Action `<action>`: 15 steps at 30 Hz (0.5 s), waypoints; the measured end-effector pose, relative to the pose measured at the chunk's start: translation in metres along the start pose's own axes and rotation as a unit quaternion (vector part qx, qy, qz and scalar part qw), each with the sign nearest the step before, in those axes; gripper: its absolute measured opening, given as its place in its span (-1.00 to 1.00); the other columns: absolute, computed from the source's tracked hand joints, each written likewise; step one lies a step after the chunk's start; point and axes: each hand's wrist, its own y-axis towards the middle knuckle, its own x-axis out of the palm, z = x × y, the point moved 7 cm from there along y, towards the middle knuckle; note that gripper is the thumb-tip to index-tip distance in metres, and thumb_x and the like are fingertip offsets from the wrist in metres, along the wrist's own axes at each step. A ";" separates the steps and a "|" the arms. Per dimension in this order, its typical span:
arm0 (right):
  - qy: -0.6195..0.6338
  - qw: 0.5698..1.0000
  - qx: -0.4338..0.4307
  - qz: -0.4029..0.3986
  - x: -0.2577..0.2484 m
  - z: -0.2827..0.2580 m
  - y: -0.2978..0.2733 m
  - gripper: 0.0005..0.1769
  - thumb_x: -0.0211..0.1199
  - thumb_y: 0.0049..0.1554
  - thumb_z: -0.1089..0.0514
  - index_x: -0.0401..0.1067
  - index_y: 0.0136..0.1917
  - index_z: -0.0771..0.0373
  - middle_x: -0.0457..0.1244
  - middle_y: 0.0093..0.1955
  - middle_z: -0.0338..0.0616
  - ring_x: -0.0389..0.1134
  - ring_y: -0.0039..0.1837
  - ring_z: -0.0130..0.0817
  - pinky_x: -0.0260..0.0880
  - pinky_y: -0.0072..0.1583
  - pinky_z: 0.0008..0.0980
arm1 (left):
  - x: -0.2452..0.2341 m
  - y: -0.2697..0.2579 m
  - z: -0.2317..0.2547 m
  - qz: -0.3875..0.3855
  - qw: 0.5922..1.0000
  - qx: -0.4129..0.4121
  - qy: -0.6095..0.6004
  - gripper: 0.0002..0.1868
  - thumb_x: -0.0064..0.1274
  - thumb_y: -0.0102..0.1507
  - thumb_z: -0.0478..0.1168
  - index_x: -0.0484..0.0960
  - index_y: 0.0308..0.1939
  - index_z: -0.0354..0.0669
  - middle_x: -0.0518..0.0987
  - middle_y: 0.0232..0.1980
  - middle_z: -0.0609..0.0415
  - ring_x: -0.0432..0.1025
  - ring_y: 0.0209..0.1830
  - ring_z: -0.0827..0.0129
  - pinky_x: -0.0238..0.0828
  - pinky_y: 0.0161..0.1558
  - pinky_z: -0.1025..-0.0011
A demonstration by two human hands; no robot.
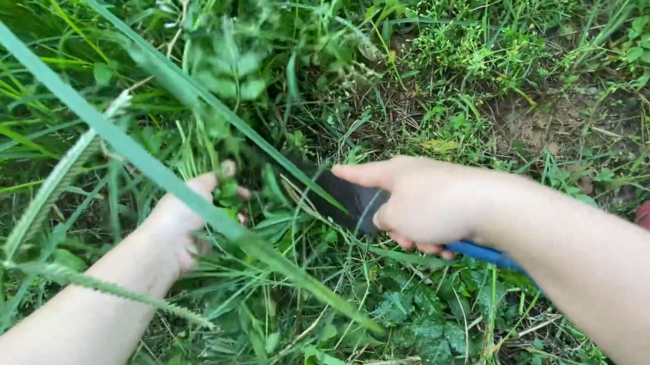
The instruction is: Cutting and gathering a bundle of grass or weeds by hand using a knife in a garden.
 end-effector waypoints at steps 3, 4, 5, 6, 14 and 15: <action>-0.093 0.995 0.014 0.017 0.012 -0.014 -0.016 -0.02 0.00 0.18 0.34 -0.05 0.66 -0.57 0.31 -0.23 -0.06 0.23 -0.43 -0.31 0.32 -0.33 -0.27 | -0.011 0.018 -0.006 0.000 0.997 -0.010 0.077 -0.62 -0.07 0.40 0.11 0.69 -0.18 -0.04 0.59 -0.32 0.06 0.03 -0.72 0.49 -0.10 -0.64 0.42; -0.144 0.989 0.028 0.029 0.015 -0.019 -0.022 -0.01 -0.04 0.19 0.34 -0.07 0.68 -0.57 0.37 -0.12 -0.05 0.31 -0.38 -0.26 0.40 -0.26 -0.26 | -0.013 0.025 -0.008 -0.002 0.993 -0.013 0.119 -0.70 -0.05 0.40 0.05 0.69 -0.18 0.01 0.65 -0.34 0.08 -0.07 -0.80 0.53 -0.24 -0.74 0.46; -0.144 0.989 0.028 0.031 0.019 -0.014 -0.018 -0.01 -0.04 0.19 0.34 -0.07 0.68 -0.57 0.37 -0.12 -0.05 0.31 -0.38 -0.26 0.40 -0.26 -0.26 | -0.012 0.027 -0.007 -0.003 0.993 -0.012 0.119 -0.70 -0.05 0.40 0.05 0.69 -0.18 0.01 0.65 -0.34 0.08 -0.07 -0.80 0.53 -0.24 -0.74 0.46; -0.163 0.986 0.007 0.043 0.021 -0.012 -0.013 -0.07 -0.04 0.19 0.30 -0.07 0.66 -0.51 0.39 -0.03 -0.04 0.37 -0.29 -0.22 0.44 -0.16 -0.24 | -0.013 0.029 -0.009 -0.001 0.987 -0.033 0.156 -0.72 -0.09 0.40 0.01 0.68 -0.21 0.03 0.63 -0.38 0.09 -0.06 -0.81 0.53 -0.22 -0.75 0.48; -0.200 0.978 -0.028 0.057 0.047 -0.029 -0.022 -0.05 0.03 0.13 0.28 -0.18 0.64 -0.38 0.38 0.10 0.08 0.47 0.02 -0.08 0.47 0.16 -0.14 | -0.029 0.046 -0.029 0.009 0.981 -0.044 0.190 -0.75 -0.12 0.38 -0.10 0.66 -0.21 -0.06 0.58 -0.42 0.04 0.04 -0.75 0.46 -0.09 -0.70 0.43; -0.230 0.972 -0.025 0.047 0.050 -0.034 -0.025 -0.01 0.04 0.12 0.31 -0.23 0.67 -0.28 0.39 0.07 0.10 0.47 0.03 -0.07 0.47 0.15 -0.14 | -0.029 0.051 -0.033 0.009 0.981 -0.042 0.190 -0.75 -0.11 0.37 -0.11 0.66 -0.20 -0.07 0.58 -0.42 0.04 0.06 -0.74 0.45 -0.07 -0.69 0.42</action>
